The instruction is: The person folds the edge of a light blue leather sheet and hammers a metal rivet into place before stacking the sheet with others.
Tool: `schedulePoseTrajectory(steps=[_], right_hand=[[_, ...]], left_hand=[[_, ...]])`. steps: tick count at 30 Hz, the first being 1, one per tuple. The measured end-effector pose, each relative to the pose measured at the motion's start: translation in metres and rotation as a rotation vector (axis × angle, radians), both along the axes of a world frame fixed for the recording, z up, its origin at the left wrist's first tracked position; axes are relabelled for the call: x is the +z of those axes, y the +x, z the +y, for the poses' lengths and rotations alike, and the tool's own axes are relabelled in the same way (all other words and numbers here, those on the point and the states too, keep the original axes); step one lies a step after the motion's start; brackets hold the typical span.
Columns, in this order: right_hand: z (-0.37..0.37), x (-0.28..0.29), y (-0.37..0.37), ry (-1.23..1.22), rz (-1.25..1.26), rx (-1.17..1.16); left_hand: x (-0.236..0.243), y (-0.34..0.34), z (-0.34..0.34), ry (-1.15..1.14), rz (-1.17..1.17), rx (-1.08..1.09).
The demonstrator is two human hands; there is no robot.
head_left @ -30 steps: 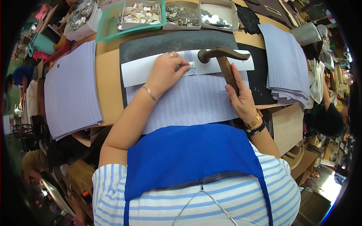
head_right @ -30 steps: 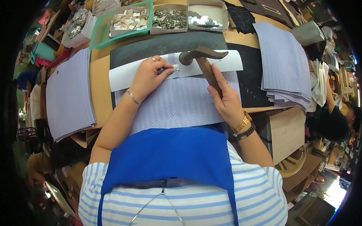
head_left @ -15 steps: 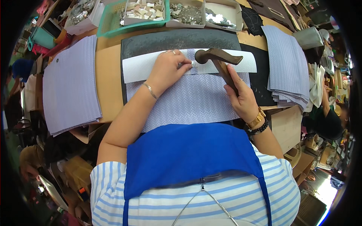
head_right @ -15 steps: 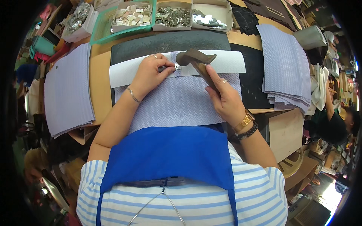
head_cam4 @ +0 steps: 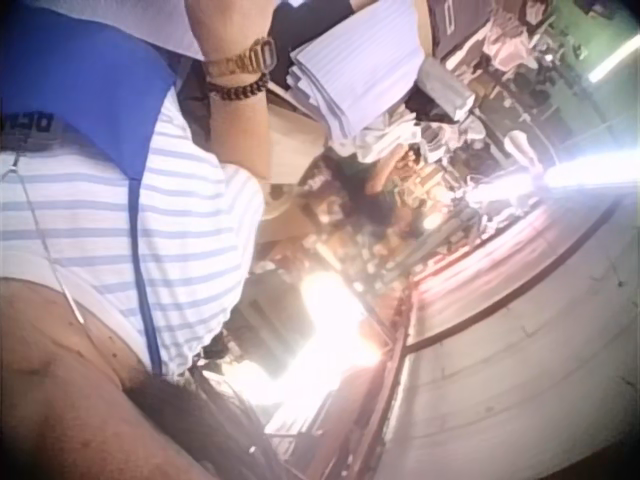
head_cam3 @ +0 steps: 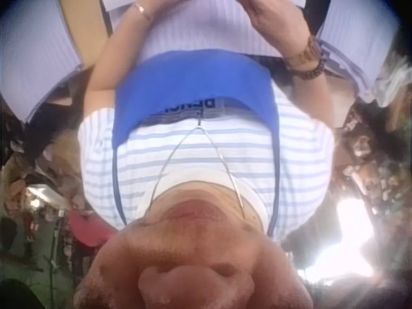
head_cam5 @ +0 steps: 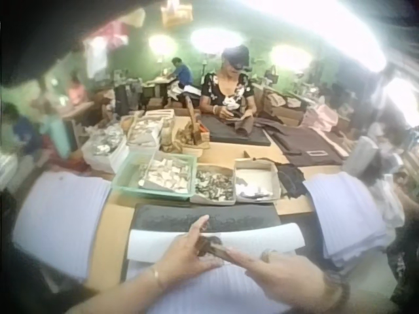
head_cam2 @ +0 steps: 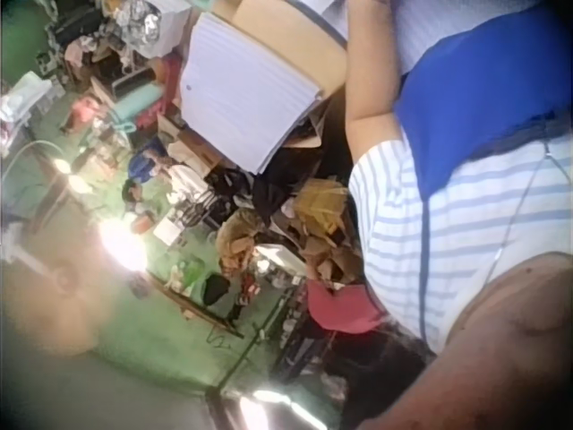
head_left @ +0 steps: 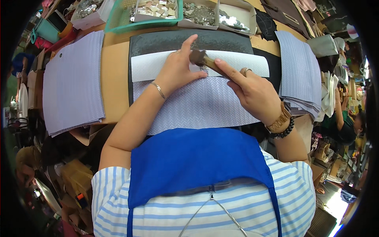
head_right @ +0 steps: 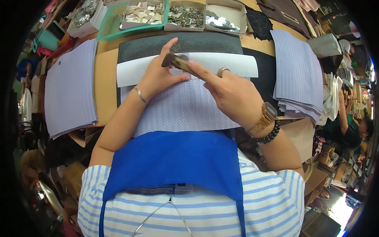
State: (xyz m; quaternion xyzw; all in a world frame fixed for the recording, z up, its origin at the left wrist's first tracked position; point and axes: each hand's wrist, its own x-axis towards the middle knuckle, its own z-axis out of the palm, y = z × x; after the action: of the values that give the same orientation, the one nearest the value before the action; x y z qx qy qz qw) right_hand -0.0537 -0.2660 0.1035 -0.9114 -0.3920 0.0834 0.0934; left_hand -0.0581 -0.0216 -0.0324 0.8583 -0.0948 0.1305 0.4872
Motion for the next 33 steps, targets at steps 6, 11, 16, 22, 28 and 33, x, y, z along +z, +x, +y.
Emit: schedulePoseTrajectory(steps=[6,11,16,22,28,33], right_hand=[[-0.01,0.009,0.009,-0.049,-0.035,-0.048],[-0.043,-0.06,0.002,0.277,0.105,-0.04],[-0.073,-0.071,-0.001,0.554,0.241,-0.206],[-0.146,-0.096,0.016,0.542,-0.234,-0.469],[-0.182,-0.107,0.038,0.322,-0.304,-0.553],[-0.209,-0.099,0.098,0.134,-0.657,-0.541]], left_hand=[[-0.005,0.002,0.001,0.038,0.014,-0.01],[-0.001,0.003,-0.001,0.033,0.069,-0.027],[0.019,-0.005,0.015,0.183,0.009,-0.019],[0.068,-0.032,0.112,0.206,0.468,0.126],[0.037,-0.063,0.142,-0.474,0.726,0.106],[0.008,-0.093,0.094,-0.391,0.29,0.288]])
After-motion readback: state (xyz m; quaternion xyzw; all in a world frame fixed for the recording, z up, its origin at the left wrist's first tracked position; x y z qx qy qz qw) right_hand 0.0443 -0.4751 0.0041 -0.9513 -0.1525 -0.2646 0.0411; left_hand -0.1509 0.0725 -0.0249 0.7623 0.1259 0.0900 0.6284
